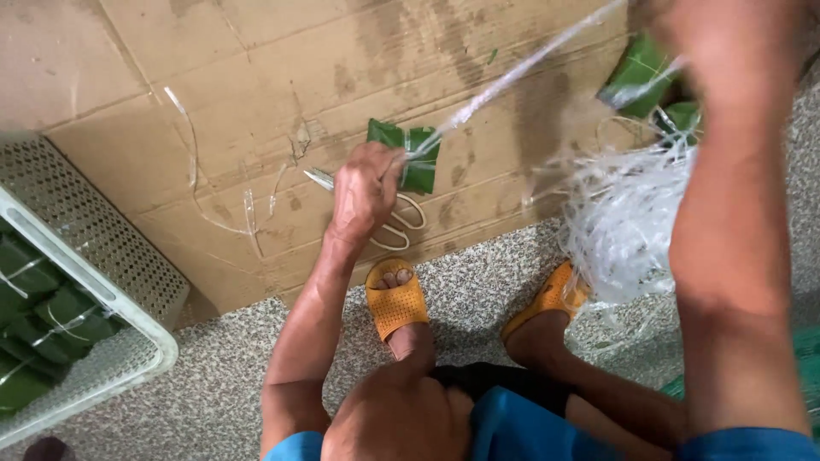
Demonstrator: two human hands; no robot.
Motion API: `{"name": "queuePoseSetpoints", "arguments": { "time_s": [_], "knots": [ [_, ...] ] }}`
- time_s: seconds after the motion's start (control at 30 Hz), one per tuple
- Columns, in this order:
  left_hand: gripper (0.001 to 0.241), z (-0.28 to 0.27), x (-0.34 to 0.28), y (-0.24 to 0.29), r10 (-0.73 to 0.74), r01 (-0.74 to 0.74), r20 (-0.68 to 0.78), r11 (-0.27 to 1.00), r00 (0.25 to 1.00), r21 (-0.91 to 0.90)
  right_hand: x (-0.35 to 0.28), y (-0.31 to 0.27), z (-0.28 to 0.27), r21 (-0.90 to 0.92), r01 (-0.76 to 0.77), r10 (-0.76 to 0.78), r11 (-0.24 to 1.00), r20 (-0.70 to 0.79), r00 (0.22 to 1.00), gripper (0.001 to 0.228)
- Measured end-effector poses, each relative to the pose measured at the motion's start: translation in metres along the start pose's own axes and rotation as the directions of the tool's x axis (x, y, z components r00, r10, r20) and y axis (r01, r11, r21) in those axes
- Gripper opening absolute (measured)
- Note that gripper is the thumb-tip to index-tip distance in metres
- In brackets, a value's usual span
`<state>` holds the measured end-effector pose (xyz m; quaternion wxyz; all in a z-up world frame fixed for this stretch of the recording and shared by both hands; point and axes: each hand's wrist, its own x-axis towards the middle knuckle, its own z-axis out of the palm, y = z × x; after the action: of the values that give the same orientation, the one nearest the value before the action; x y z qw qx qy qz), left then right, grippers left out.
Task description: The person uses plastic string and shears to secure small green leaf-wrapped parcels, tying the string around them and trimming the excess.
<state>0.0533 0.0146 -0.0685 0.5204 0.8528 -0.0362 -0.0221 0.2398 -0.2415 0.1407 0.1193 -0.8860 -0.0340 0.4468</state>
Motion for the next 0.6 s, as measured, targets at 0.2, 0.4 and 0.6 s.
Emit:
{"name": "queuePoseSetpoints", "arguments": {
  "time_s": [0.2, 0.4, 0.6],
  "knots": [
    [0.013, -0.008, 0.009, 0.01, 0.006, -0.007, -0.014, 0.997, 1.0, -0.071, -0.027, 0.116, 0.056, -0.203, 0.288, -0.308, 0.936, -0.869, 0.387, 0.105],
    [0.012, -0.002, 0.009, 0.003, 0.045, -0.046, -0.013, 0.995, 0.999, -0.087, 0.03, 0.009, 0.195, -0.005, 0.539, -0.459, 0.842, -0.532, 0.712, 0.047],
    [0.013, -0.021, 0.015, 0.03, 0.032, -0.027, 0.032, 0.989, 0.999, -0.148, 0.046, -0.02, 0.165, 0.12, 0.63, -0.559, 0.767, -0.358, 0.748, 0.023]
  ]
}}
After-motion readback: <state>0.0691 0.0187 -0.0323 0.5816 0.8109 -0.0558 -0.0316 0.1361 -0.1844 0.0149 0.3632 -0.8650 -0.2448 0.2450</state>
